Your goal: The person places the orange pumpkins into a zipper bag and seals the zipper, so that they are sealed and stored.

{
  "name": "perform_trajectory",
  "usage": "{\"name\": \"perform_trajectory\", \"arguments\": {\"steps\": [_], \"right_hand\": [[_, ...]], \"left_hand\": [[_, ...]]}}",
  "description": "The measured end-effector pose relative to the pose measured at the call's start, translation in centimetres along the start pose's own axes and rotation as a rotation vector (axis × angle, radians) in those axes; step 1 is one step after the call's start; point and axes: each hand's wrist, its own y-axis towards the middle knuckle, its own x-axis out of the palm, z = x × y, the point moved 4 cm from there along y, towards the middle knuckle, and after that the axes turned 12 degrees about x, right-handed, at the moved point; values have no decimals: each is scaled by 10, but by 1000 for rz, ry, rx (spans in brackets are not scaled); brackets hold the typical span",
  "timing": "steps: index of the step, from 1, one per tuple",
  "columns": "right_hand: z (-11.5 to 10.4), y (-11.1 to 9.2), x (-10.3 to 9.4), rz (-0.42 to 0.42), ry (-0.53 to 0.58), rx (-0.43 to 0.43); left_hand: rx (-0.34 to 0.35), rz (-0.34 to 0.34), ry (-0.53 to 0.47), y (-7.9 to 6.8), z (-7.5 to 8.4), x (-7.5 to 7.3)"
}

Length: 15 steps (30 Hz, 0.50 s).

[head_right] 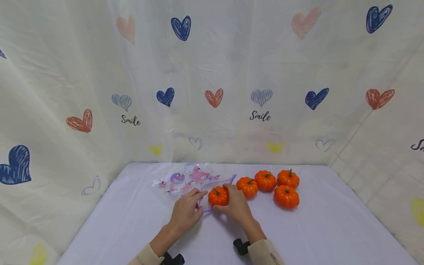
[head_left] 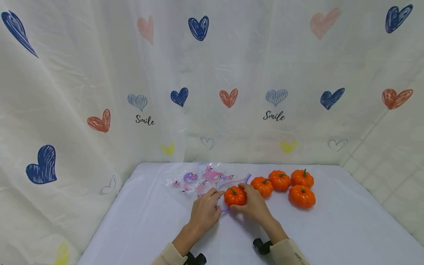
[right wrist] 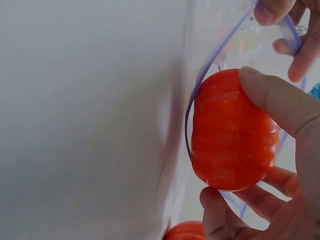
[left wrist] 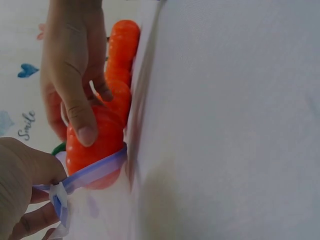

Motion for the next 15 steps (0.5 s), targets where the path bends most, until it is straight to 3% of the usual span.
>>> {"name": "perform_trajectory", "arguments": {"steps": [15], "right_hand": [[-18, 11, 22, 10, 40, 26]], "left_hand": [[15, 120, -52, 1, -2, -2]]}}
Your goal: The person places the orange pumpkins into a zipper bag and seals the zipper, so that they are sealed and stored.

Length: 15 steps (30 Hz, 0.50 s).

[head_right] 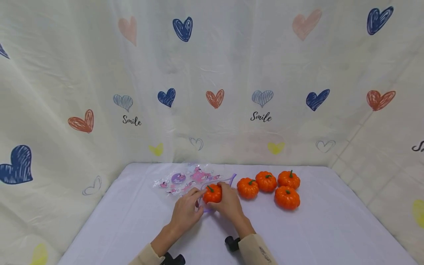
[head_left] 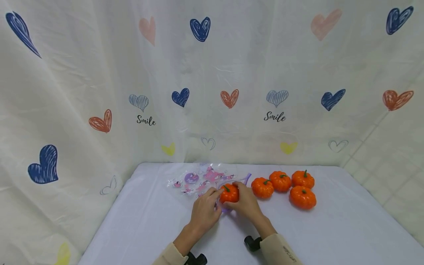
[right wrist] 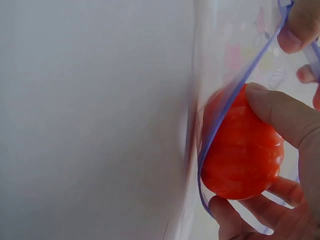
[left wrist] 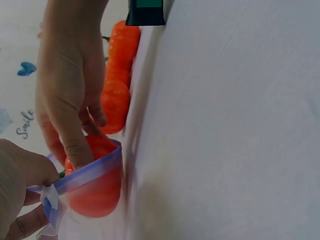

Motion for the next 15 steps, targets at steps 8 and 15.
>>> {"name": "perform_trajectory", "arguments": {"steps": [8, 15], "right_hand": [[-3, 7, 10, -11, 15, 59], [-8, 10, 14, -27, 19, 62]], "left_hand": [[-19, 12, -10, 0, -1, 0], [-21, 17, -11, 0, -2, 1]]}}
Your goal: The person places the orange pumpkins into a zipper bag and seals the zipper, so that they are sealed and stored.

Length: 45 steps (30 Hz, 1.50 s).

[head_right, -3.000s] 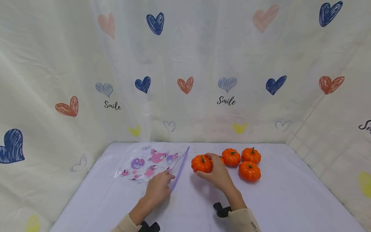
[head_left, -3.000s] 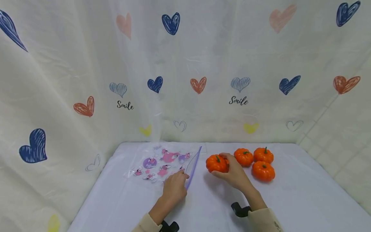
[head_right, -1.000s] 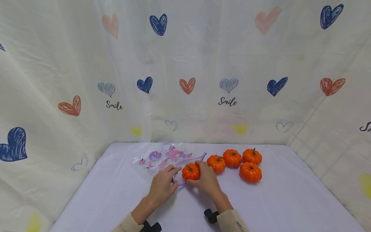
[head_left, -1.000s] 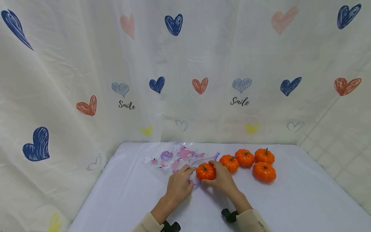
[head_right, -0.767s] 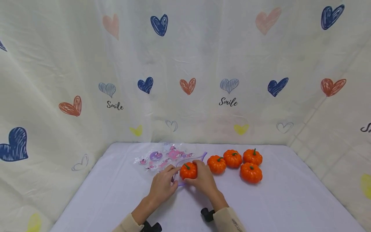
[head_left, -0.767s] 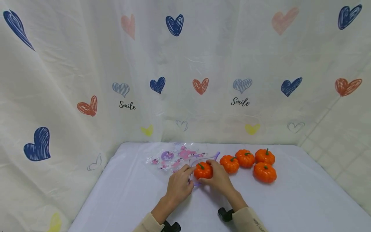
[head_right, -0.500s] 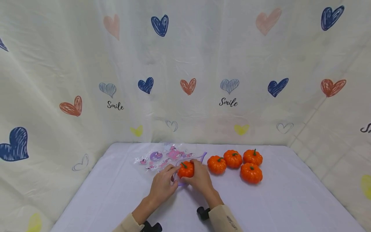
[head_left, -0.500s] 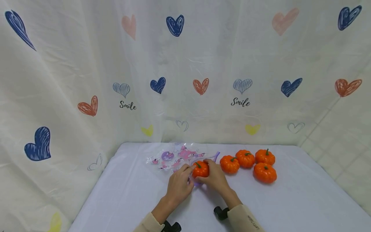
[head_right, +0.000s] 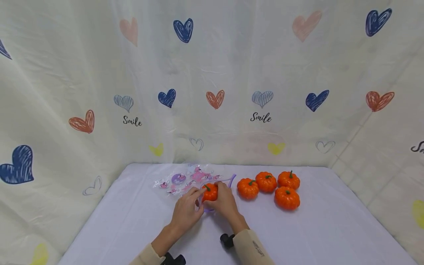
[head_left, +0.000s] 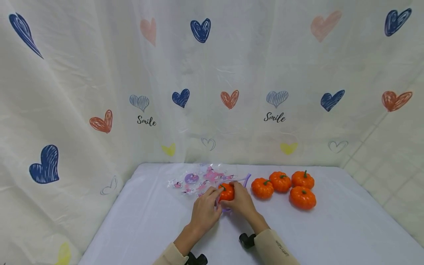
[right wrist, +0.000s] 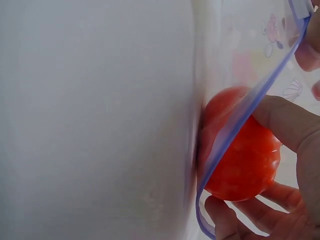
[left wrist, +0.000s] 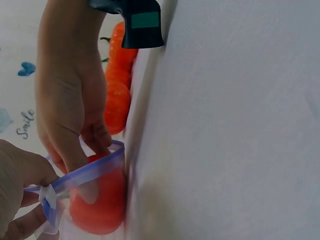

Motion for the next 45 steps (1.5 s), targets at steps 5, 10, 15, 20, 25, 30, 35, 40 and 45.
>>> {"name": "perform_trajectory", "arguments": {"steps": [5, 10, 15, 20, 25, 30, 35, 40, 45], "right_hand": [[-1, 2, 2, -16, 26, 15], [-1, 3, 1, -35, 63, 21], [-1, 1, -1, -50, 73, 3], [2, -3, -9, -29, 69, -34], [7, -7, -25, -14, 102, -65], [13, -10, -45, -3, 115, -109], [27, -8, -69, 48, 100, -105], [42, -3, -92, 107, 130, -55], [55, 0, -108, 143, 166, -4]], "left_hand": [[-19, -20, -12, 0, -1, 0], [-32, -36, -23, 1, -2, -1], [-33, -35, -28, 2, -1, -3], [-35, -37, -25, 2, -1, -3], [-44, -47, -24, 2, -1, -3], [-50, -50, -36, 2, -2, -4], [-48, -50, -47, 2, -3, -3], [-50, -56, -60, 2, -4, -3], [-50, -60, -58, 2, -4, -2]]}}
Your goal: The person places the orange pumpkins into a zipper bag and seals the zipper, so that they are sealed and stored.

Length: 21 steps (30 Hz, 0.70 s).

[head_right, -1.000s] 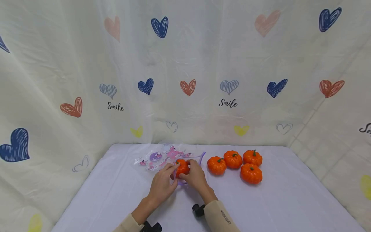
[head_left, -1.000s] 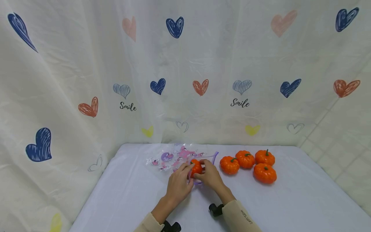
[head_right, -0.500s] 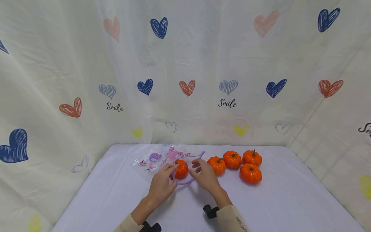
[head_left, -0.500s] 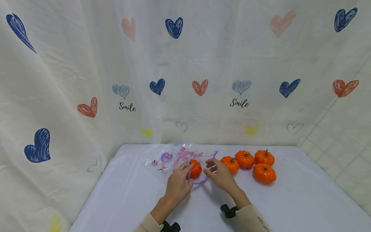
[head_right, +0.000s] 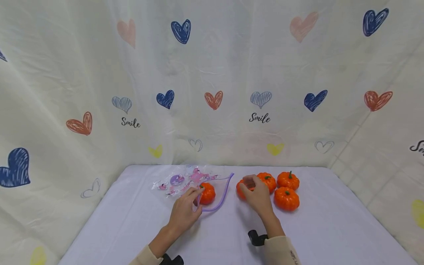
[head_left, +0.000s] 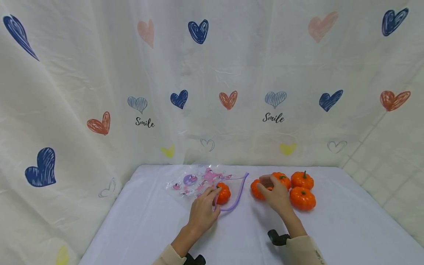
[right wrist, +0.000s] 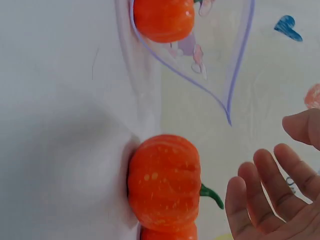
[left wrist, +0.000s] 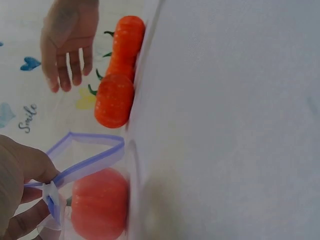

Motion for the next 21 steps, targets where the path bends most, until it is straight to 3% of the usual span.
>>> {"name": "perform_trajectory", "arguments": {"steps": [6, 13, 21], "right_hand": [[11, 5, -13, 44, 30, 23], [25, 14, -16, 16, 68, 72], [38, 20, -5, -50, -41, 110]], "left_hand": [[14, 12, 7, 0, 0, -1], [20, 11, 6, 0, -1, -1], [18, 16, -9, -1, -2, -1]]}}
